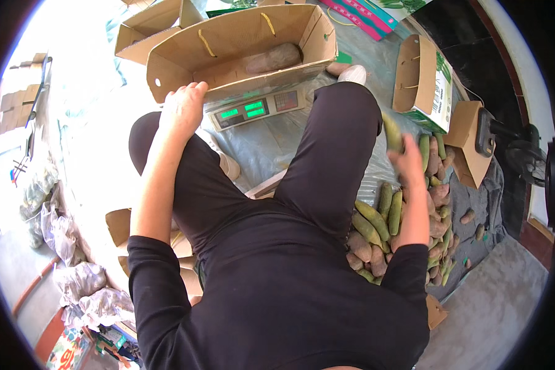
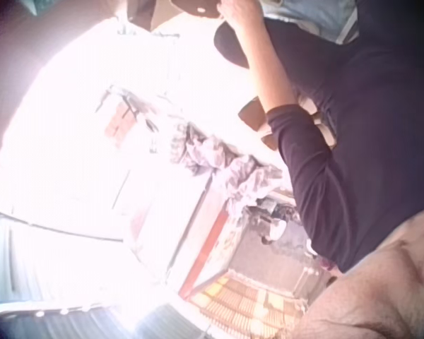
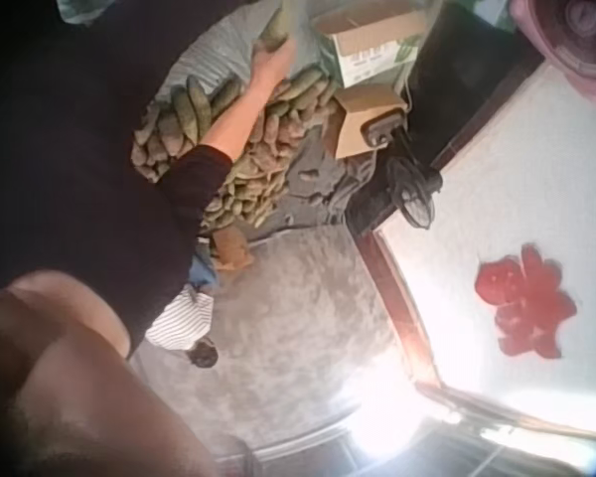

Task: Sort and package produce (mangos/yams) into cardboard boxes after weighing them.

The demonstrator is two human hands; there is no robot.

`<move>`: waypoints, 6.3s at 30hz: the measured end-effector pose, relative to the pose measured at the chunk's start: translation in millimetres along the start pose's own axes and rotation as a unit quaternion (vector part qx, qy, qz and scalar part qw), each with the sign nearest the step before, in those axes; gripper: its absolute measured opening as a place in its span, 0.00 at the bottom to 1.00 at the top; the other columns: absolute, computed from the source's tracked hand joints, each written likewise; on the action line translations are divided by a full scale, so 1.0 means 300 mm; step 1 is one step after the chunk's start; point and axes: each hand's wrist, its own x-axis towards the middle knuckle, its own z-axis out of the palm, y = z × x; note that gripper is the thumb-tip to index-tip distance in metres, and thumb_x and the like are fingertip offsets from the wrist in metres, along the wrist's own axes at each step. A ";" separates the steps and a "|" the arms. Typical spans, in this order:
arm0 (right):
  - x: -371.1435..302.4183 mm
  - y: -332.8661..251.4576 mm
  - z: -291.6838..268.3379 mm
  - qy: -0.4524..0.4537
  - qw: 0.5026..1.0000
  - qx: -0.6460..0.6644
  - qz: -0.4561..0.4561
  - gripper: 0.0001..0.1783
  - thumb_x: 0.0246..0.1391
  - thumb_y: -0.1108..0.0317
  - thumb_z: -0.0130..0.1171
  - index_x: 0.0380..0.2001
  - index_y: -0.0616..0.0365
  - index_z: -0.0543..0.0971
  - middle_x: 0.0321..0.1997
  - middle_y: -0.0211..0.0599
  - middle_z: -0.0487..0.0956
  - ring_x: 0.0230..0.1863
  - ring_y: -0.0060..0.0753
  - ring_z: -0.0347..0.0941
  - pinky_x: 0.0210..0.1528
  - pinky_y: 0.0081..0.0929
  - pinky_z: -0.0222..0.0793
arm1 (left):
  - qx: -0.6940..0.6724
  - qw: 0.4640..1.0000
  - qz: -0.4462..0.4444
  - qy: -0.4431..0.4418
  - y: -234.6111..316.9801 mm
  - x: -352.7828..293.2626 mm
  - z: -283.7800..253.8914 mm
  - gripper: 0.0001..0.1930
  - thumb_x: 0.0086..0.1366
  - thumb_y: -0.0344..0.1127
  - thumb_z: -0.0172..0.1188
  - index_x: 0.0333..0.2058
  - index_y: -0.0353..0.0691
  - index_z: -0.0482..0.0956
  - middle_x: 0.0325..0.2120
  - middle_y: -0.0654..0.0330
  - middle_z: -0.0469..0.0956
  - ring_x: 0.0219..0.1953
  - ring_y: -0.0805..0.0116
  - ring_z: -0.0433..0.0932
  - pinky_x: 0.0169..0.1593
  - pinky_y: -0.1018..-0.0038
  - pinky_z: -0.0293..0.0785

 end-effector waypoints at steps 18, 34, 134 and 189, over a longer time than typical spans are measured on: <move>0.347 -1.129 0.093 -0.034 0.919 -0.107 -0.378 0.22 0.45 0.61 0.62 0.45 0.51 0.73 0.39 0.37 0.77 0.44 0.40 0.73 0.44 0.37 0.70 | -0.007 0.998 0.028 0.047 0.000 -0.005 0.013 0.06 0.57 0.26 0.47 0.33 0.41 0.72 0.32 0.56 0.77 0.41 0.57 0.77 0.43 0.60 0.70; 0.014 0.325 0.549 -0.206 0.963 0.096 0.145 0.15 0.47 0.69 0.59 0.40 0.60 0.75 0.24 0.33 0.76 0.22 0.27 0.72 0.21 0.32 0.69 | -0.026 0.999 0.023 0.030 -0.010 -0.015 -0.002 0.06 0.56 0.26 0.54 0.34 0.39 0.73 0.33 0.54 0.76 0.42 0.54 0.75 0.44 0.59 0.70; -0.492 0.416 0.645 -0.236 0.918 -0.217 0.235 0.27 0.53 0.61 0.54 0.57 0.46 0.64 0.60 0.32 0.65 0.62 0.37 0.59 0.57 0.51 0.58 | -0.072 0.996 0.011 0.056 -0.006 0.016 0.039 0.11 0.54 0.23 0.53 0.37 0.35 0.73 0.34 0.48 0.76 0.41 0.48 0.74 0.42 0.61 0.69; 0.240 -0.847 -0.123 0.049 0.737 0.625 -0.252 0.23 0.46 0.70 0.63 0.47 0.60 0.71 0.40 0.40 0.77 0.43 0.33 0.73 0.47 0.25 0.67 | -0.027 0.999 0.011 0.040 0.002 0.005 0.011 0.09 0.56 0.26 0.53 0.37 0.40 0.74 0.35 0.54 0.77 0.43 0.54 0.75 0.44 0.60 0.71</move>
